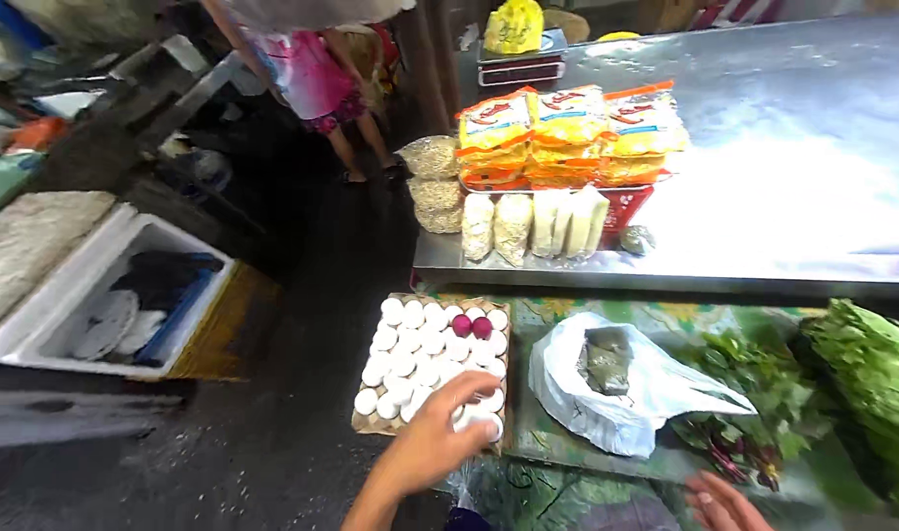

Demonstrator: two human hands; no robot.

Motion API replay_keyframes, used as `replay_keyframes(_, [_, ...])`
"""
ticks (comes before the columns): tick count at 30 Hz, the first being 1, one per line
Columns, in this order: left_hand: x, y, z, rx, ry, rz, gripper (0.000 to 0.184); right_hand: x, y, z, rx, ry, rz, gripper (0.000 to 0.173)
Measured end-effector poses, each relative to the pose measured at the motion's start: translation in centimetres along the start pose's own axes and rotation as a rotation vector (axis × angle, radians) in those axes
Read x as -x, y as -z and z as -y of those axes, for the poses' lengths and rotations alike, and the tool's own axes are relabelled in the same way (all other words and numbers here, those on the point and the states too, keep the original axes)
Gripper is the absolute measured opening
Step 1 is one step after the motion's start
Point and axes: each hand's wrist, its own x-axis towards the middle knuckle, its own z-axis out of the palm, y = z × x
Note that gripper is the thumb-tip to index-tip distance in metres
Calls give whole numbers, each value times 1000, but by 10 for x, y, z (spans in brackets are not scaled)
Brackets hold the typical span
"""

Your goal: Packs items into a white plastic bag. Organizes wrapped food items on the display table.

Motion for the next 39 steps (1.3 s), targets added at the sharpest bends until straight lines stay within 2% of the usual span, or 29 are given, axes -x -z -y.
replay_keyframes(4, [85, -16, -14, 36, 89, -142, 50, -73, -20, 53, -4, 204, 179, 43])
replay_keyframes(8, [124, -33, -35, 96, 186, -362, 46, -120, -47, 86, -62, 347, 295, 38])
replay_keyframes(11, [115, -47, -54, 84, 165, -415, 42, -137, -63, 93, -128, 363, 373, 36])
replay_keyframes(14, [86, -61, -67, 12, 98, -386, 40, -142, -79, 84, -215, 345, 433, 33])
replay_keyframes(19, [54, -105, -57, -19, 94, -285, 41, -152, -79, 75, -309, 353, 406, 30])
replay_keyframes(22, [49, -134, -43, 44, 156, -239, 45, -179, -65, 83, -258, 384, 344, 31])
replay_keyframes(25, [48, -149, -35, 58, 169, -168, 45, -221, -59, 108, -50, 427, 309, 32])
replay_keyframes(29, [44, -141, -34, 22, 147, -121, 44, -295, -70, 147, 381, 466, 246, 30])
replay_keyframes(33, [35, -110, -46, -67, 88, -147, 42, -350, -92, 164, 561, 383, 234, 37])
replay_keyframes(36, [28, -78, -52, -73, 57, -172, 44, -357, -105, 171, 633, 329, 215, 47])
replay_keyframes(39, [12, -43, -44, -18, 127, -204, 48, -354, -110, 174, 714, 301, 184, 51])
